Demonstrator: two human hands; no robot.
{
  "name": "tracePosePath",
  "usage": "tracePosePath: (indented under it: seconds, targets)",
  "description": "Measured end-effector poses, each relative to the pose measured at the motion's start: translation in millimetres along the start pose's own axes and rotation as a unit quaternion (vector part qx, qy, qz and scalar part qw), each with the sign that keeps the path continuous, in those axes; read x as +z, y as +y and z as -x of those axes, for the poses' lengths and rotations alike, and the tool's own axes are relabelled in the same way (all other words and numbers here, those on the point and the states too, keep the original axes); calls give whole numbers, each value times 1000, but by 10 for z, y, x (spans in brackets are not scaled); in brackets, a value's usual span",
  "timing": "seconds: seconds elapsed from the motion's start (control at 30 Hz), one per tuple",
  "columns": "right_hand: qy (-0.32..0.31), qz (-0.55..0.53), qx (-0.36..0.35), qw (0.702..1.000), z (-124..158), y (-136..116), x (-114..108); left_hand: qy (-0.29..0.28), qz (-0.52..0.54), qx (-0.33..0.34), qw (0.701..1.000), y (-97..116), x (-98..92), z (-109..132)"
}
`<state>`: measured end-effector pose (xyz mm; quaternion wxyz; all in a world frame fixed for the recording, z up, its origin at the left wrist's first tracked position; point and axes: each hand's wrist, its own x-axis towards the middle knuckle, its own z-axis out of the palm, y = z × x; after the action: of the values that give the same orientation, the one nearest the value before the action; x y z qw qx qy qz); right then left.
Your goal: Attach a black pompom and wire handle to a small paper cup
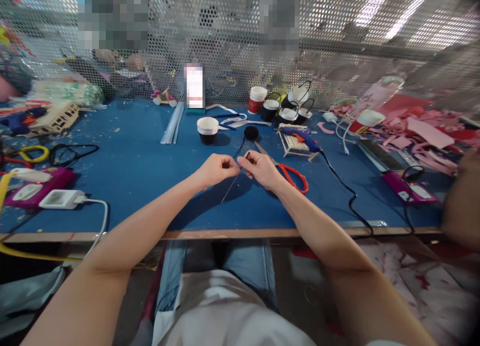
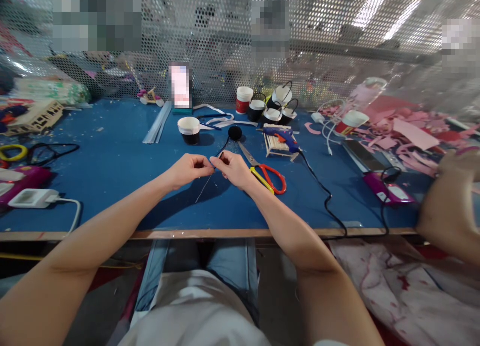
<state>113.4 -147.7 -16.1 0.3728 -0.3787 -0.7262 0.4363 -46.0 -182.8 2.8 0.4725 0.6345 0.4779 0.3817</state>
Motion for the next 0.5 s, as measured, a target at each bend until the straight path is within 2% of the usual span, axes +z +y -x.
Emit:
tracePosePath:
  seconds: [0.17,0.37,0.5]
  targets:
    - [6,-4,10,1000,1,3,12,-5,23,-3,1000,-39,9,-17]
    - [-32,-117,19,992,-5,20,1,-21,52,-41,998,-84,-25,-37]
    - [-19,-109,29,993,-11,29,-3,-49,73,-42,995,-125,-64,-63]
